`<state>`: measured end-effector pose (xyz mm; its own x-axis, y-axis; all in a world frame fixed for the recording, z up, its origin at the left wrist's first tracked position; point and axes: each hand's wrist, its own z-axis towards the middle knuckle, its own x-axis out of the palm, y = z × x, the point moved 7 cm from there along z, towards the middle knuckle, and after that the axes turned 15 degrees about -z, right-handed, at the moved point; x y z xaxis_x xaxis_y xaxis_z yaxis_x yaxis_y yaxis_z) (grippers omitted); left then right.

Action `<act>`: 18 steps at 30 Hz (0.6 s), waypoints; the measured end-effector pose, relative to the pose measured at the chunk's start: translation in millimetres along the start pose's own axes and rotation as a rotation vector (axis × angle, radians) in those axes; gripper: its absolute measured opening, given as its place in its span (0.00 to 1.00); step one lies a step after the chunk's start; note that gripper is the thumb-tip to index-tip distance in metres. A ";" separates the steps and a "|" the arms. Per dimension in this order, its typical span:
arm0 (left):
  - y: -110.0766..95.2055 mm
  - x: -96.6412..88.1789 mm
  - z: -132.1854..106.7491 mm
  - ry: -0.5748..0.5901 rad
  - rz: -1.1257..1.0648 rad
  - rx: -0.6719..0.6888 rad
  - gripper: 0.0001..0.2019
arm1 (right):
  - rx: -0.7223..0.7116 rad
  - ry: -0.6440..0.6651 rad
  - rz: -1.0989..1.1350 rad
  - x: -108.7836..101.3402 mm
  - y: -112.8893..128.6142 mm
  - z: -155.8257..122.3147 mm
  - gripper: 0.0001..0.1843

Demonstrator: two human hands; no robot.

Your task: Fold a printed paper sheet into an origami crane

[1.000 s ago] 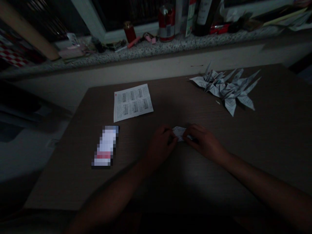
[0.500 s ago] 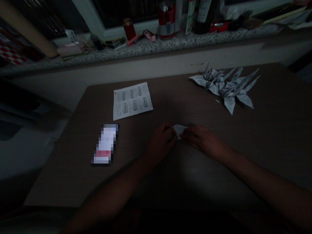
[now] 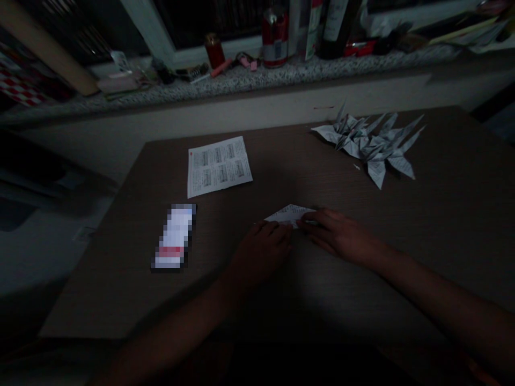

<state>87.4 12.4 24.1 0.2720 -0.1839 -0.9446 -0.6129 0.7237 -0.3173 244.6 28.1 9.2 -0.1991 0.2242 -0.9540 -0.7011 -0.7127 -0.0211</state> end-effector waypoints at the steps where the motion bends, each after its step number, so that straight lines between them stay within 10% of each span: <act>1: 0.0 0.9 -1.7 0.005 0.001 -0.007 0.19 | 0.000 0.010 0.004 0.2 -0.1 -0.5 0.18; 18: -1.4 8.8 -16.5 -0.066 -0.105 -0.094 0.29 | -0.055 0.123 0.012 2.8 4.8 -13.7 0.32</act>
<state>78.5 -1.2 14.8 0.3844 -0.2090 -0.8992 -0.6447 0.6364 -0.4235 250.1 16.2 2.3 -0.1193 0.1346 -0.9837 -0.6600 -0.7509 -0.0227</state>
